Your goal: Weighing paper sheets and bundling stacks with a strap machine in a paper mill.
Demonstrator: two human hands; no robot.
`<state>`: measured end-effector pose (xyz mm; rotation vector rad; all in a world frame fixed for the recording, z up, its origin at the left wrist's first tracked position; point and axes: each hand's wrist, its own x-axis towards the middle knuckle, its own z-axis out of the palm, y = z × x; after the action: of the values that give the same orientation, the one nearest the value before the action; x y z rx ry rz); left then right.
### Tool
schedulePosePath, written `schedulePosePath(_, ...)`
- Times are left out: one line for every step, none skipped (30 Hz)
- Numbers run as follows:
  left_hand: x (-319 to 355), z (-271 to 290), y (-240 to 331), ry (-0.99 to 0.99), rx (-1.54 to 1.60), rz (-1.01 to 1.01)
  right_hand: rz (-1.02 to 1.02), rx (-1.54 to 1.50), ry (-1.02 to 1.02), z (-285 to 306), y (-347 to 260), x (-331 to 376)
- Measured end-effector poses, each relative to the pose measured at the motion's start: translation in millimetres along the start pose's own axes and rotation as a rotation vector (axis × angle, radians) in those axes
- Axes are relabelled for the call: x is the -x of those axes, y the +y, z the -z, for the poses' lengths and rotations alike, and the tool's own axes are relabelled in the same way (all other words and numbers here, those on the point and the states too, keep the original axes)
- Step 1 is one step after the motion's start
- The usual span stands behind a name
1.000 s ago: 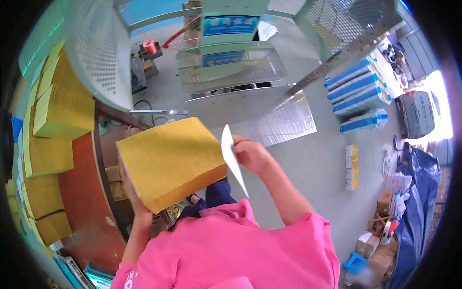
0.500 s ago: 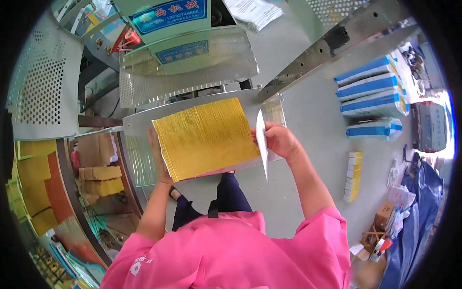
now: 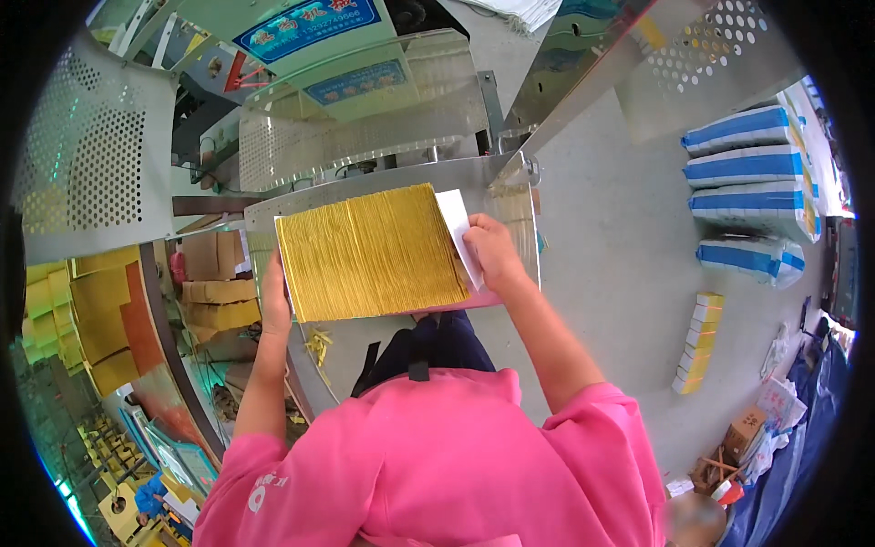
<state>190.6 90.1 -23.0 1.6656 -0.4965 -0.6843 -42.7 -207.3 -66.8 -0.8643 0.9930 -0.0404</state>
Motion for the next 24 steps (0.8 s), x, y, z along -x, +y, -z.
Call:
schedulePosePath(0,-2,2,-0.008,0.002,0.013,-0.002,0.002,-0.003,-7,3,1)
schedulePosePath(1,-4,3,0.030,-0.068,0.017,0.160,0.057,0.071,-14,7,2)
schedulePosePath(1,-6,4,0.053,-0.155,0.019,0.291,0.108,0.164,-21,10,2)
schedulePosePath(1,-8,6,0.061,-0.141,0.020,0.322,0.106,0.149,-26,13,3)
schedulePosePath(2,-9,7,0.057,-0.143,0.012,0.417,0.089,0.191,-29,15,3)
schedulePosePath(3,-10,7,0.064,-0.145,-0.023,0.508,0.068,0.207,-32,18,2)
schedulePosePath(3,-11,7,0.043,-0.142,0.002,0.515,0.070,0.244,-31,19,2)
schedulePosePath(4,-12,6,0.055,-0.090,0.024,0.503,0.261,0.289,-31,20,2)
schedulePosePath(5,-12,5,0.063,-0.045,0.051,0.510,0.435,0.364,-30,21,1)
schedulePosePath(6,-12,4,0.052,-0.036,0.041,0.489,0.447,0.349,-28,21,1)
schedulePosePath(7,-11,2,0.047,-0.077,0.021,0.577,0.501,0.348,-27,20,2)
schedulePosePath(7,-11,-1,0.043,-0.111,-0.019,0.663,0.561,0.334,-27,18,2)
schedulePosePath(6,-9,-4,0.045,-0.104,-0.003,0.670,0.570,0.350,-27,15,4)
schedulePosePath(6,-7,-6,0.023,-0.087,-0.008,0.514,0.435,0.260,-27,12,7)
schedulePosePath(5,-5,-9,-0.004,-0.066,-0.034,0.351,0.296,0.158,-28,9,11)
schedulePosePath(4,-3,-11,0.002,-0.066,-0.008,0.353,0.304,0.173,-28,4,15)
schedulePosePath(5,-1,-12,-0.015,-0.061,0.005,0.232,0.126,0.096,-27,-1,21)
schedulePosePath(5,0,-13,-0.029,-0.066,-0.002,0.102,-0.060,0.045,-26,-5,28)
schedulePosePath(5,1,-13,-0.036,-0.060,0.027,0.100,-0.058,0.025,-27,-9,35)
schedulePosePath(6,2,-12,-0.036,0.024,0.069,0.141,-0.069,-0.013,-27,-12,42)
schedulePosePath(6,2,-10,-0.039,0.108,0.109,0.185,-0.081,-0.048,-27,-15,48)
schedulePosePath(4,3,-8,-0.051,0.107,0.111,0.206,-0.151,-0.113,-27,-17,55)
schedulePosePath(3,3,-6,-0.067,0.065,0.087,0.174,-0.143,-0.051,-28,-20,59)
schedulePosePath(2,2,-4,-0.083,0.025,0.065,0.215,-0.002,-0.041,-29,-23,61)
